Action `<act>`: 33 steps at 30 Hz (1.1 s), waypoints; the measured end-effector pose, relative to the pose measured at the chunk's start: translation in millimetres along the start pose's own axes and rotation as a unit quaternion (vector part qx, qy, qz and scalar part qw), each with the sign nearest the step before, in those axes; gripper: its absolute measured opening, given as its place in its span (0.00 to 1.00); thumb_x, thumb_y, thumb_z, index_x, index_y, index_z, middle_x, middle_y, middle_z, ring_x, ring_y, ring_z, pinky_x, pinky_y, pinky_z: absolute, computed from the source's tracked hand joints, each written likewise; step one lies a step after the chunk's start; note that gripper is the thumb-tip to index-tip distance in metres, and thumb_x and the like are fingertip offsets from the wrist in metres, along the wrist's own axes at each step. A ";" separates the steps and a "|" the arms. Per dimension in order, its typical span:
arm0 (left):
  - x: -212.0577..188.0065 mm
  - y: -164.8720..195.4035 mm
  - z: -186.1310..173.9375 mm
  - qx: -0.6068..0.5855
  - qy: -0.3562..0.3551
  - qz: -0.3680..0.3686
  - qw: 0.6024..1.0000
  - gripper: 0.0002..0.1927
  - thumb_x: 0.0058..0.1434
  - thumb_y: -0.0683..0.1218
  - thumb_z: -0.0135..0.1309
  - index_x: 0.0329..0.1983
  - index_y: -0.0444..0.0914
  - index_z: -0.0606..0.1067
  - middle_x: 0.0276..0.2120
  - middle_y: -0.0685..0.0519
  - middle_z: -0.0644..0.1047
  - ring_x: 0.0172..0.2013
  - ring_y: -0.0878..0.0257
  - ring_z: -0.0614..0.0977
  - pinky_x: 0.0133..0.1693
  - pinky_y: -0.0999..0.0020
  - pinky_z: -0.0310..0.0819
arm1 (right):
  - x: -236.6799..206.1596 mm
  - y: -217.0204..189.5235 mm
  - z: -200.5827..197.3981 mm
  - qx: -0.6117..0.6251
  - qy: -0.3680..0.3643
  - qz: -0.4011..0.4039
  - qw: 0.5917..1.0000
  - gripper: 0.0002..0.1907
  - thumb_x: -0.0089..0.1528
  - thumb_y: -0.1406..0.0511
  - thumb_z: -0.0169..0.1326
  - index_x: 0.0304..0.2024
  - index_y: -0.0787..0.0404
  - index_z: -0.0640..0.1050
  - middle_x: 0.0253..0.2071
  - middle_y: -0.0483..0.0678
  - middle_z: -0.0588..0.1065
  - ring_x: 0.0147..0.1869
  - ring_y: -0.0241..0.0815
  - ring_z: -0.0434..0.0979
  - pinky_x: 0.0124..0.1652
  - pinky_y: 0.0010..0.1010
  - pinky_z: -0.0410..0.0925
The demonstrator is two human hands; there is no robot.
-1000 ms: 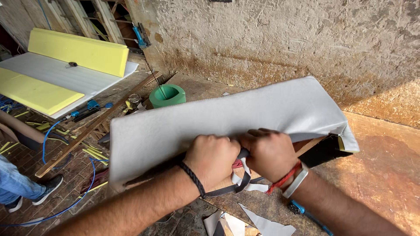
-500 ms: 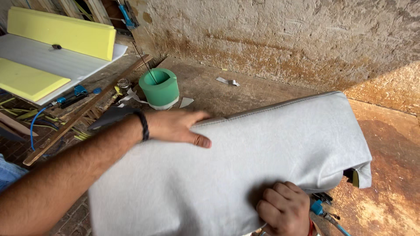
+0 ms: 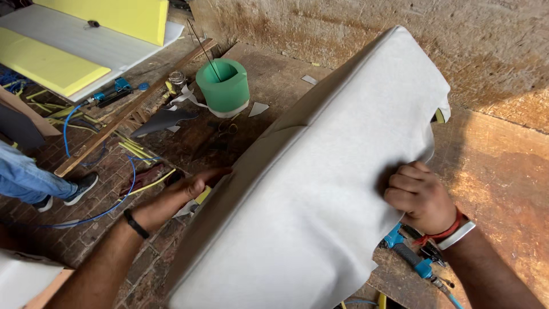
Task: The person stretches and secures a light gray fabric cover over a seat cushion using a pneumatic staple gun. They repeatedly pull the fabric taut, fold edges, and staple the underside of the wooden frame to attach the cover.
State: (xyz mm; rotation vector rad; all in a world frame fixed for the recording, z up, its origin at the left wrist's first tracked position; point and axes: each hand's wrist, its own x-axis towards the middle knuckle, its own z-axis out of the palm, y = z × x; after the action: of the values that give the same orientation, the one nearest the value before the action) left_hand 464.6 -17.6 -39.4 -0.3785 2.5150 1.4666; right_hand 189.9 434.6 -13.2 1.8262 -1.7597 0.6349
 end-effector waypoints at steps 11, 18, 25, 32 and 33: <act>44.7 -124.6 116.3 -0.494 0.374 -0.179 0.764 0.43 0.61 0.53 0.51 0.77 0.45 0.49 0.70 0.48 0.65 0.67 0.50 0.69 0.65 0.49 0.63 | -180.7 11.0 66.1 0.016 0.044 0.113 0.992 0.08 0.45 0.70 0.58 0.23 0.56 0.72 0.27 0.45 0.71 0.35 0.44 0.70 0.40 0.39 0.62; 39.4 -94.8 104.3 -0.402 0.380 -0.129 0.823 0.41 0.63 0.53 0.47 0.79 0.50 0.49 0.75 0.49 0.59 0.71 0.51 0.63 0.66 0.48 0.59 | -217.0 -62.5 134.2 0.082 -0.024 0.188 0.978 0.09 0.42 0.69 0.57 0.25 0.56 0.75 0.26 0.44 0.70 0.35 0.46 0.70 0.42 0.43 0.66; 71.5 -103.0 151.1 -0.289 0.455 -0.180 0.823 0.43 0.61 0.48 0.42 0.79 0.54 0.44 0.77 0.41 0.42 0.74 0.40 0.49 0.67 0.26 0.42 | -223.7 -49.1 177.9 0.049 -0.145 0.456 0.876 0.13 0.48 0.74 0.60 0.36 0.59 0.81 0.42 0.52 0.77 0.47 0.57 0.76 0.49 0.44 0.70; 112.3 -161.5 114.7 0.375 0.329 -0.159 0.852 0.37 0.67 0.60 0.44 0.78 0.52 0.51 0.76 0.44 0.50 0.75 0.44 0.53 0.67 0.25 0.44 | -253.7 -78.9 186.9 0.240 -0.026 0.758 0.606 0.20 0.61 0.69 0.56 0.55 0.67 0.76 0.51 0.56 0.80 0.52 0.52 0.82 0.53 0.48 0.75; 125.7 -167.1 96.2 0.344 0.305 -0.165 0.873 0.37 0.67 0.61 0.45 0.78 0.54 0.52 0.76 0.44 0.52 0.74 0.44 0.54 0.67 0.28 0.47 | -254.5 -85.9 188.0 0.336 0.143 0.772 0.520 0.20 0.65 0.68 0.52 0.57 0.71 0.76 0.51 0.58 0.79 0.53 0.53 0.80 0.53 0.51 0.72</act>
State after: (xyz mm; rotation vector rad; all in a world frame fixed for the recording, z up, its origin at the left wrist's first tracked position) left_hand 403.8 -27.3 -261.2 -1.1929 2.9893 0.2732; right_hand 259.8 504.8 -325.7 -0.3462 -2.6449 2.2695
